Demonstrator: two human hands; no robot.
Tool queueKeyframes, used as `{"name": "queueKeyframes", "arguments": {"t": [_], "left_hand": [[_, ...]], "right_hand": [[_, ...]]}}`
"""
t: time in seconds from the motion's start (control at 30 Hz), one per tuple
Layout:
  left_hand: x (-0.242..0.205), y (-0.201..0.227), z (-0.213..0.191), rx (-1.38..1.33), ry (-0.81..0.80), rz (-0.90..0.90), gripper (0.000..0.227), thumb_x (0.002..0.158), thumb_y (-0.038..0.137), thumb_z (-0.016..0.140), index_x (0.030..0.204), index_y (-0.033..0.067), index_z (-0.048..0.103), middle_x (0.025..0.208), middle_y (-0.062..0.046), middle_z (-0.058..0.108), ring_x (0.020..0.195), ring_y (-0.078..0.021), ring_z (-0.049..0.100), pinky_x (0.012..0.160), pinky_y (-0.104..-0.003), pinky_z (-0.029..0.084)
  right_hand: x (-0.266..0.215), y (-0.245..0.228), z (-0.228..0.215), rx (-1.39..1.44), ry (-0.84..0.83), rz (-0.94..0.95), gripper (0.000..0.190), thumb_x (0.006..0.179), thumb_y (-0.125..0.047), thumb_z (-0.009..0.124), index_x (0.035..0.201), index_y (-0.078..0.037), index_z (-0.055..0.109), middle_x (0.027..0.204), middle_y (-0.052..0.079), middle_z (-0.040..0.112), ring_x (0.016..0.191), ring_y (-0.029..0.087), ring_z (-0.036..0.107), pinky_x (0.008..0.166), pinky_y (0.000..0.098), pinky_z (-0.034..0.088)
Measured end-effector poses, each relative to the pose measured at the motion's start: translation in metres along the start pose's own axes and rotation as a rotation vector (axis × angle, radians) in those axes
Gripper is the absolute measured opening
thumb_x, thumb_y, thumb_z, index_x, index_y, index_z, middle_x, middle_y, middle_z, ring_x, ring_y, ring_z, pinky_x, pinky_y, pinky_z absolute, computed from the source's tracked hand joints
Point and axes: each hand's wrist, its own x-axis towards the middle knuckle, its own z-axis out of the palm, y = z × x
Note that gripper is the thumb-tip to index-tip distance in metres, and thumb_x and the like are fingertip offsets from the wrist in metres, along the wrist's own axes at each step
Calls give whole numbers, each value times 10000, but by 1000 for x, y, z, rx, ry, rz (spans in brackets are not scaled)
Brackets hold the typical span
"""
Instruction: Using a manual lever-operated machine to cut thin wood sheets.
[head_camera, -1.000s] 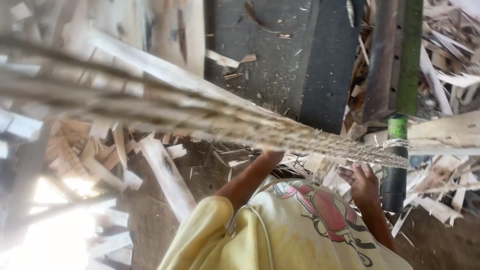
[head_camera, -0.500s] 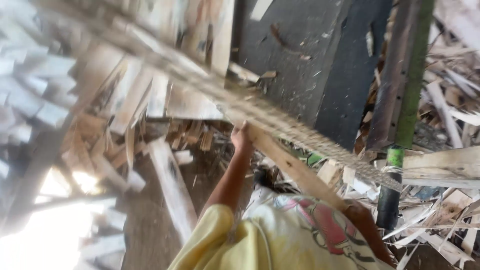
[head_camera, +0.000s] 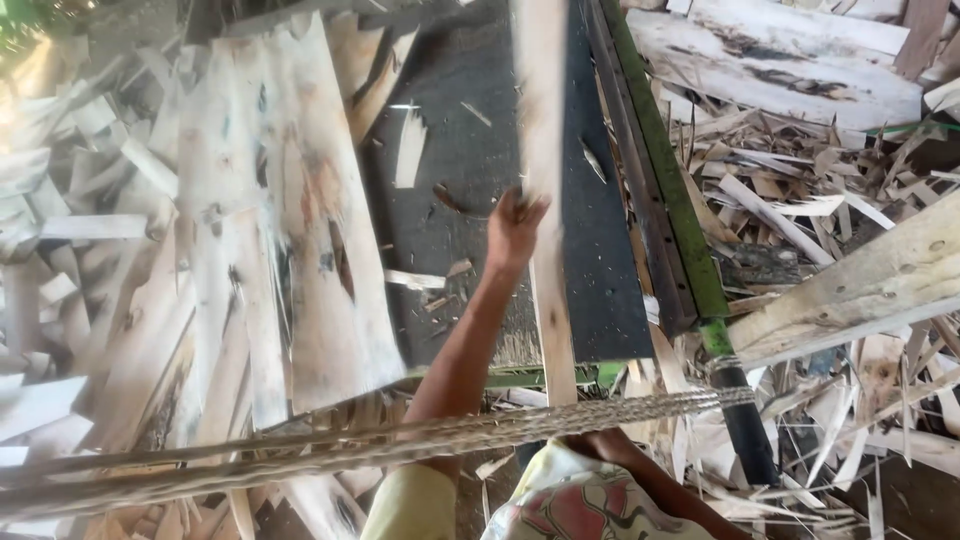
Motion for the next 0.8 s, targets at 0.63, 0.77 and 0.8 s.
{"name": "queueKeyframes", "arguments": {"t": [0.63,0.77,0.8], "left_hand": [[-212,-204,-78,-152,264,-216,367,997,282,621,1279,52,667,1037,-138,791,806,-181,763,560,-293,613],[-237,-200,-38,-213,231,-225,358,1007,290,632,1257,34,658,1015,-153,785,806,-200,760,596,-314,651],[-233,-198,-26,-289,164,-222,359,1002,274,632,1271,38,650,1021,-158,786,809,-197,763,603,-310,649]], "right_hand": [[-45,-93,2,213,-35,403,583,1004,-240,672,1508,6,513,1380,289,645,1210,345,655,1031,455,577],[-120,-102,10,243,53,484,581,994,-228,679,1501,3,516,1368,272,653,1199,326,662,1025,440,578],[-126,-106,5,239,67,488,580,991,-225,681,1499,2,516,1365,268,655,1196,321,663,1023,437,578]]}}
